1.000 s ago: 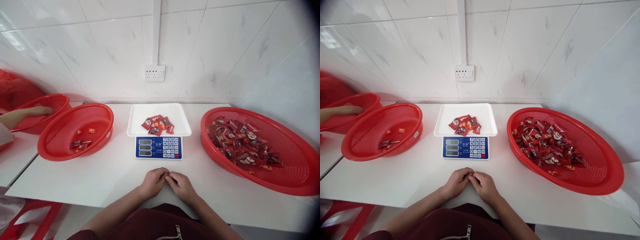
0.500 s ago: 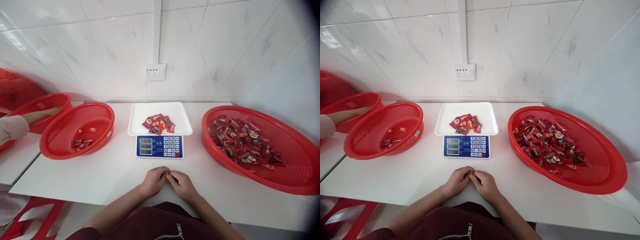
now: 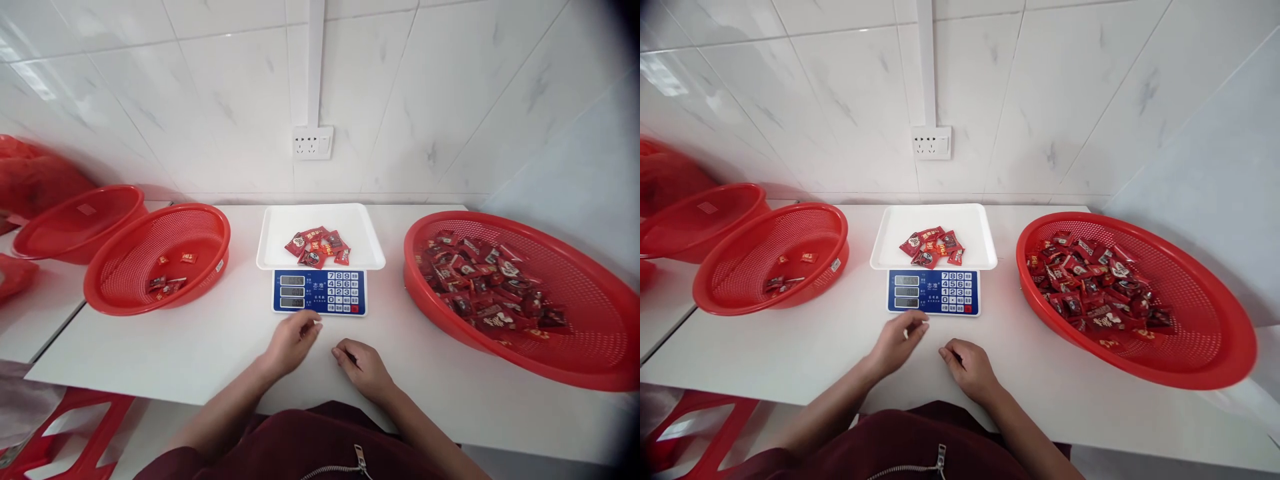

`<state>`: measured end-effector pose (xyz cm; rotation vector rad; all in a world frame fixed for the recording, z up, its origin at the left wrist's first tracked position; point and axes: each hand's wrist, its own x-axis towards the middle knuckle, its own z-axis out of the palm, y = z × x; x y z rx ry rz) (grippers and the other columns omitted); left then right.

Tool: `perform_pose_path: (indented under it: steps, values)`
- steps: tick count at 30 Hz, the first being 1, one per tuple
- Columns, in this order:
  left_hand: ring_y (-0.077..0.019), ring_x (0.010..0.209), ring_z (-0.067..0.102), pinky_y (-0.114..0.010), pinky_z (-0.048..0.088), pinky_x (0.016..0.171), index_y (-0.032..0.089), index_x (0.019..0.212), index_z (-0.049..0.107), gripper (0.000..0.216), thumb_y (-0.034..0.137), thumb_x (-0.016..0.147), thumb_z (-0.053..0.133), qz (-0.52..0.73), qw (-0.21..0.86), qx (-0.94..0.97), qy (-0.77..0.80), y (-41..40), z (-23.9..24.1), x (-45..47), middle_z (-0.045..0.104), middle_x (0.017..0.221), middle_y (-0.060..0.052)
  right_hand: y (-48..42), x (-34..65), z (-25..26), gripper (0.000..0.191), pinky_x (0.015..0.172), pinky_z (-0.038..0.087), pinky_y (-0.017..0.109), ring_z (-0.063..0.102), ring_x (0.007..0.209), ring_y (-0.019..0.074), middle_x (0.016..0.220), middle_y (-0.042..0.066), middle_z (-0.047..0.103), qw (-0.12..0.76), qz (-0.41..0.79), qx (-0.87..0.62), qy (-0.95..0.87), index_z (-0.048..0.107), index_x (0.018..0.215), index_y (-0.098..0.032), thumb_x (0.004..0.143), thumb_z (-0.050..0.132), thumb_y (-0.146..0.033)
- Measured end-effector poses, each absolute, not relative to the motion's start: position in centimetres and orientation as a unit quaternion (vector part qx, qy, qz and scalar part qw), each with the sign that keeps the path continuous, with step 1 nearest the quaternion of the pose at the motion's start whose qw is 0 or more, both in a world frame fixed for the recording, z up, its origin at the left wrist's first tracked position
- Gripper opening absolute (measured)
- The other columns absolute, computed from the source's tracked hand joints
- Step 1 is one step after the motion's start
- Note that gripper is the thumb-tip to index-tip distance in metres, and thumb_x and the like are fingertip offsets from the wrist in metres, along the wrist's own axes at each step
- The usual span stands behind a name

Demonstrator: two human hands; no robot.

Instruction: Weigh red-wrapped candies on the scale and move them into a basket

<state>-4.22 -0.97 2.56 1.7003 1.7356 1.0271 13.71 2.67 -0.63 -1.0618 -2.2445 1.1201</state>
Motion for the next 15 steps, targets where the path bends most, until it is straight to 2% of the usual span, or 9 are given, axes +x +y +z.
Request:
perform_pose_path:
  steps: [4,7,11,15]
  values:
    - [-0.0183,0.08,0.057,-0.035,0.05,0.072,0.021,0.089,0.058,0.015,0.031,0.086,0.047,0.406,0.1,0.65,0.634,1.5,5.2,-7.5,0.063,0.085,-0.004,2.7,13.8,-0.5,0.028,0.055,0.042,0.03,0.054,0.056,0.0187,0.058,0.0,0.056,0.211,0.41,-0.376,-0.804,0.047,0.059,-0.026,0.085,0.038,-0.032]
    - [-0.021,0.098,0.054,-0.04,0.046,0.087,0.022,0.101,0.058,0.02,0.032,0.086,0.049,0.357,0.012,0.721,0.594,3.7,6.8,-9.3,0.062,0.099,-0.006,2.7,13.9,-0.3,0.027,0.056,0.042,0.03,0.053,0.057,0.019,0.059,0.0,0.056,0.21,0.419,-0.369,-0.803,0.046,0.06,-0.026,0.086,0.038,-0.033]
    - [-0.0279,0.123,0.035,-0.049,0.031,0.102,0.022,0.117,0.051,0.044,0.047,0.081,0.053,0.248,-0.036,0.794,0.554,5.8,7.7,-10.2,0.049,0.125,-0.01,2.7,14.0,-0.2,0.028,0.057,0.042,0.031,0.053,0.058,0.0192,0.06,0.0,0.055,0.206,0.422,-0.367,-0.803,0.043,0.061,-0.026,0.087,0.036,-0.034]
    - [-0.0302,0.129,0.026,-0.054,0.021,0.106,0.023,0.122,0.049,0.051,0.054,0.08,0.049,0.169,-0.037,0.811,0.559,6.8,7.6,-10.5,0.042,0.133,-0.01,2.7,14.1,-0.3,0.028,0.058,0.042,0.031,0.053,0.059,0.0191,0.061,0.0,0.055,0.203,0.423,-0.367,-0.803,0.043,0.062,-0.025,0.087,0.036,-0.034]
